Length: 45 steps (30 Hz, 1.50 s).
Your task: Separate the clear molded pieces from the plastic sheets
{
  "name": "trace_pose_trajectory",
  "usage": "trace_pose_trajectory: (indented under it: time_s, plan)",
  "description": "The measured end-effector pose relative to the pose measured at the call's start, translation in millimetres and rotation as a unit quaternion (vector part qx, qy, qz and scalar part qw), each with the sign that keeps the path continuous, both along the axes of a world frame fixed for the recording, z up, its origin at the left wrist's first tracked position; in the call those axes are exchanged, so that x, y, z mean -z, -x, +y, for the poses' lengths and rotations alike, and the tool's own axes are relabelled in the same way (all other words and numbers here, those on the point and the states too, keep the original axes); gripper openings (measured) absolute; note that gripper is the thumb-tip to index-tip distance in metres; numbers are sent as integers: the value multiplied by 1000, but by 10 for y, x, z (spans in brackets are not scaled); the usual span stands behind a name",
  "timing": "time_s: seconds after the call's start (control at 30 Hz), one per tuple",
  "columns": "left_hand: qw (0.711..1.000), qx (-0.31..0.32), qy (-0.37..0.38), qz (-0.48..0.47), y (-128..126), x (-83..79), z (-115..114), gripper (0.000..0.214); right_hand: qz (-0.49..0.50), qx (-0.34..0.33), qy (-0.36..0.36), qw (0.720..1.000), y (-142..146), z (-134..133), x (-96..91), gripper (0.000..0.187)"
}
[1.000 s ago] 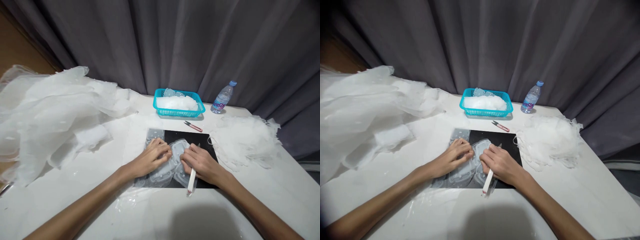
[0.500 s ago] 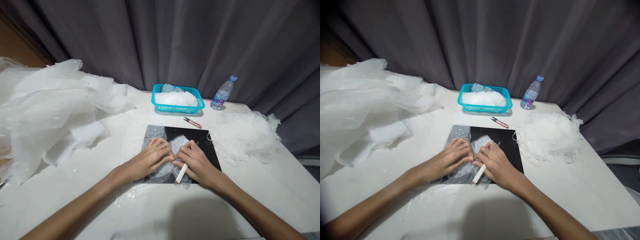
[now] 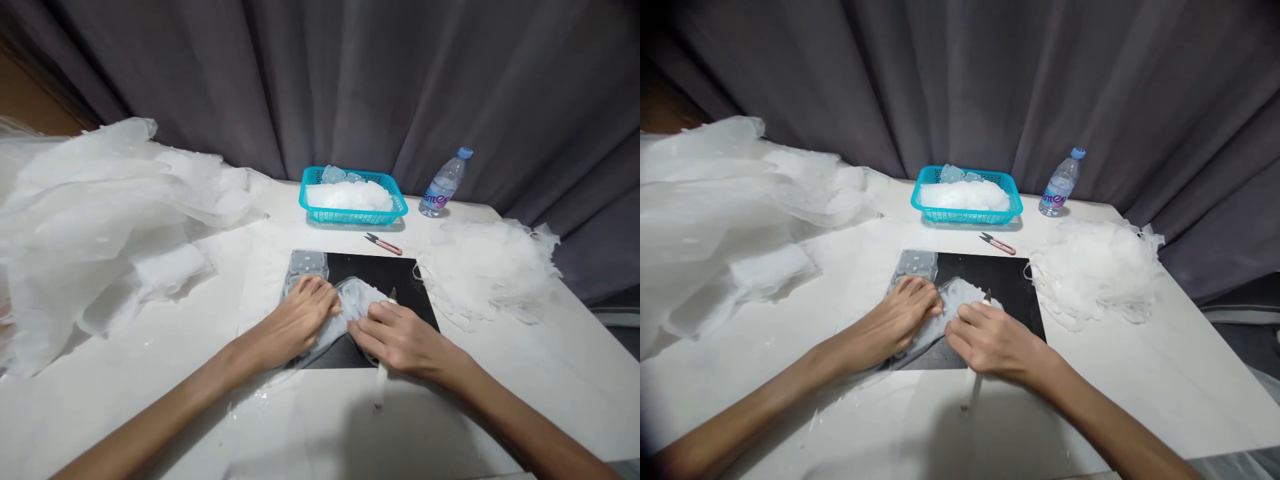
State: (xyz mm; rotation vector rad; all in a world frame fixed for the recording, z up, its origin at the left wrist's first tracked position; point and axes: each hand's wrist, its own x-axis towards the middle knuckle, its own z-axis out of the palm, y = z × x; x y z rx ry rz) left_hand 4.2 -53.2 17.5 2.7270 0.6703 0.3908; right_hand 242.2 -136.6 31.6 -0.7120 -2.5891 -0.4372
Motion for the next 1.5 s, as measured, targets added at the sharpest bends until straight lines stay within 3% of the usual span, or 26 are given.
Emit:
trace_pose_trajectory:
  time_s: [0.17,0.27,0.4,0.5,0.6,0.77,0.9,1.03,1.2,1.33,1.5]
  plan:
    - [997,-59,55,-11,109,-155,88,26,31,39,40,998,-172,-95,-71,16]
    - [996,-27,82,9,151,-248,74,31,53,84,88,991,-225,-42,-54,12]
    - [995,14,91,29,143,-314,21,32,54,125,155,979,-134,-18,-25,36]
    - [991,34,125,23,95,-337,-36,27,36,145,159,976,0,-45,51,24]
    - [985,49,164,16,48,-320,-84,24,16,127,152,980,94,-49,158,9]
    - [981,25,191,36,48,-301,-30,25,-1,12,147,989,32,-27,136,17]
    - [976,31,212,36,80,-378,13,17,10,18,196,980,-69,-63,8,19]
    - [970,36,237,43,77,-423,-19,18,17,12,192,981,-89,-90,27,22]
    - [970,14,236,50,143,-412,32,13,73,73,233,967,-268,-7,42,23]
    - [970,6,239,38,243,-414,112,9,131,131,199,962,-467,100,-9,29]
    - [959,1,284,-23,320,-475,165,23,86,108,161,977,-365,61,-9,23]
